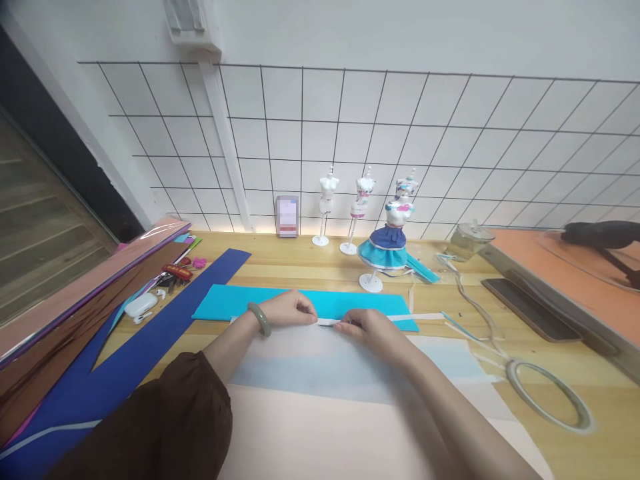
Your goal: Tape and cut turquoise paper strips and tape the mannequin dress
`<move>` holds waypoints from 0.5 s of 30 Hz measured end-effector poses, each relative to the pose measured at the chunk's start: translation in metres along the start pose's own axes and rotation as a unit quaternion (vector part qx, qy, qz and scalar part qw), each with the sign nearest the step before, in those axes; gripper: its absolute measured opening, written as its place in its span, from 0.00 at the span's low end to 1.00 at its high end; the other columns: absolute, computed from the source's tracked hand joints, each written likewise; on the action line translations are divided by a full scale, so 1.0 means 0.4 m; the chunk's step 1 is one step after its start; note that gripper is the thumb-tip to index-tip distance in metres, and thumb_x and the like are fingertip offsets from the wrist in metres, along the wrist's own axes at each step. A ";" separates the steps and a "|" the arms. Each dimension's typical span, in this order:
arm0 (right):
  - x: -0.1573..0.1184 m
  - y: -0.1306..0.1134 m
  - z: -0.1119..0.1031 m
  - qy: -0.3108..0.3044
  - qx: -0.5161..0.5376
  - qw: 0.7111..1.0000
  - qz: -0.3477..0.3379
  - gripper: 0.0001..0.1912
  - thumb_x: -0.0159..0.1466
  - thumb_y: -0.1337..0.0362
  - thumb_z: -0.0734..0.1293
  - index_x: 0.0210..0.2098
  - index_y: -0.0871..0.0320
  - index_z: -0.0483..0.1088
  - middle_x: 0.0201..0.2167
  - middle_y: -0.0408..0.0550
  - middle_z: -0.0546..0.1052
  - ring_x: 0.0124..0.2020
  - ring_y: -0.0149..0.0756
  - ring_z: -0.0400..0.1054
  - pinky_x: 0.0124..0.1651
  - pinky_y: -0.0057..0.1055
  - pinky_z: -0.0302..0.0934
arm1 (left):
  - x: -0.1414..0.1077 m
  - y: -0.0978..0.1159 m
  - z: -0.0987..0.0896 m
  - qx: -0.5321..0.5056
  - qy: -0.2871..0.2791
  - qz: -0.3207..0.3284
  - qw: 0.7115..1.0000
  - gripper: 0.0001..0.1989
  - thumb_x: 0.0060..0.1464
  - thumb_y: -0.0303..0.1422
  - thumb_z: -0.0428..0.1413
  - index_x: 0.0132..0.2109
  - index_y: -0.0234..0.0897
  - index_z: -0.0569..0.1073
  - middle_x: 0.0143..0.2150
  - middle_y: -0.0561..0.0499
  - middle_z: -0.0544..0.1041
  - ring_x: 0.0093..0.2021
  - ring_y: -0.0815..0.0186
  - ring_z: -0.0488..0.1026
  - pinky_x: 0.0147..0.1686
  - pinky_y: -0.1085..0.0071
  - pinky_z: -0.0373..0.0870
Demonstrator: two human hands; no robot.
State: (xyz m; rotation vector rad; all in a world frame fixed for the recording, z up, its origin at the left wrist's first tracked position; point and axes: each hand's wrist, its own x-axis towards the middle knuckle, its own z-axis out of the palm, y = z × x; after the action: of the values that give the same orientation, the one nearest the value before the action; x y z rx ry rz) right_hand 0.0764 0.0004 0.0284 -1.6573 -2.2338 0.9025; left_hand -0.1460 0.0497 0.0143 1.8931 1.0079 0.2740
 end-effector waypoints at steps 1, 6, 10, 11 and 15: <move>0.000 0.000 0.000 0.000 -0.002 1.000 0.000 0.24 0.57 0.44 0.56 0.31 0.57 0.72 0.26 0.43 0.72 0.26 0.32 0.61 0.26 0.27 0.51 | 0.000 -0.001 0.000 0.000 0.000 -0.001 1.000 0.12 0.45 0.36 0.52 0.33 0.35 0.76 0.31 0.53 0.75 0.32 0.68 0.70 0.26 0.77 0.62; 0.000 0.005 0.003 0.006 -0.001 1.000 0.002 0.23 0.58 0.45 0.57 0.31 0.56 0.72 0.26 0.43 0.73 0.26 0.33 0.61 0.26 0.27 0.51 | 0.001 -0.005 0.001 -0.004 -0.002 0.006 1.000 0.12 0.45 0.36 0.52 0.33 0.35 0.76 0.32 0.52 0.76 0.32 0.68 0.70 0.26 0.76 0.62; -0.003 0.009 0.003 0.006 0.009 1.000 -0.002 0.23 0.57 0.44 0.57 0.31 0.56 0.72 0.26 0.43 0.72 0.26 0.33 0.61 0.27 0.27 0.52 | 0.003 -0.011 0.000 -0.001 -0.007 0.009 1.000 0.12 0.45 0.37 0.52 0.34 0.36 0.76 0.32 0.53 0.76 0.33 0.67 0.71 0.27 0.76 0.62; -0.004 0.009 0.002 0.003 0.012 1.000 -0.004 0.23 0.57 0.44 0.57 0.31 0.56 0.72 0.26 0.43 0.72 0.27 0.33 0.61 0.27 0.27 0.52 | 0.004 -0.013 -0.001 0.000 -0.007 0.009 1.000 0.12 0.45 0.37 0.52 0.34 0.36 0.76 0.33 0.53 0.76 0.33 0.67 0.71 0.27 0.76 0.63; -0.010 0.006 -0.006 -0.005 0.015 1.000 0.001 0.23 0.57 0.44 0.57 0.31 0.56 0.72 0.26 0.43 0.72 0.26 0.32 0.61 0.27 0.27 0.51 | 0.006 -0.016 -0.003 0.002 -0.004 0.018 1.000 0.12 0.45 0.37 0.53 0.35 0.36 0.76 0.32 0.52 0.76 0.33 0.68 0.71 0.28 0.76 0.63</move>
State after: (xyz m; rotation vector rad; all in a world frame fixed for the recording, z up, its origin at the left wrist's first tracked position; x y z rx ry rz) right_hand 0.0810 -0.0021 0.0298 -1.6466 -2.2133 0.9416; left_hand -0.1484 0.0537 0.0093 1.9162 0.9702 0.2862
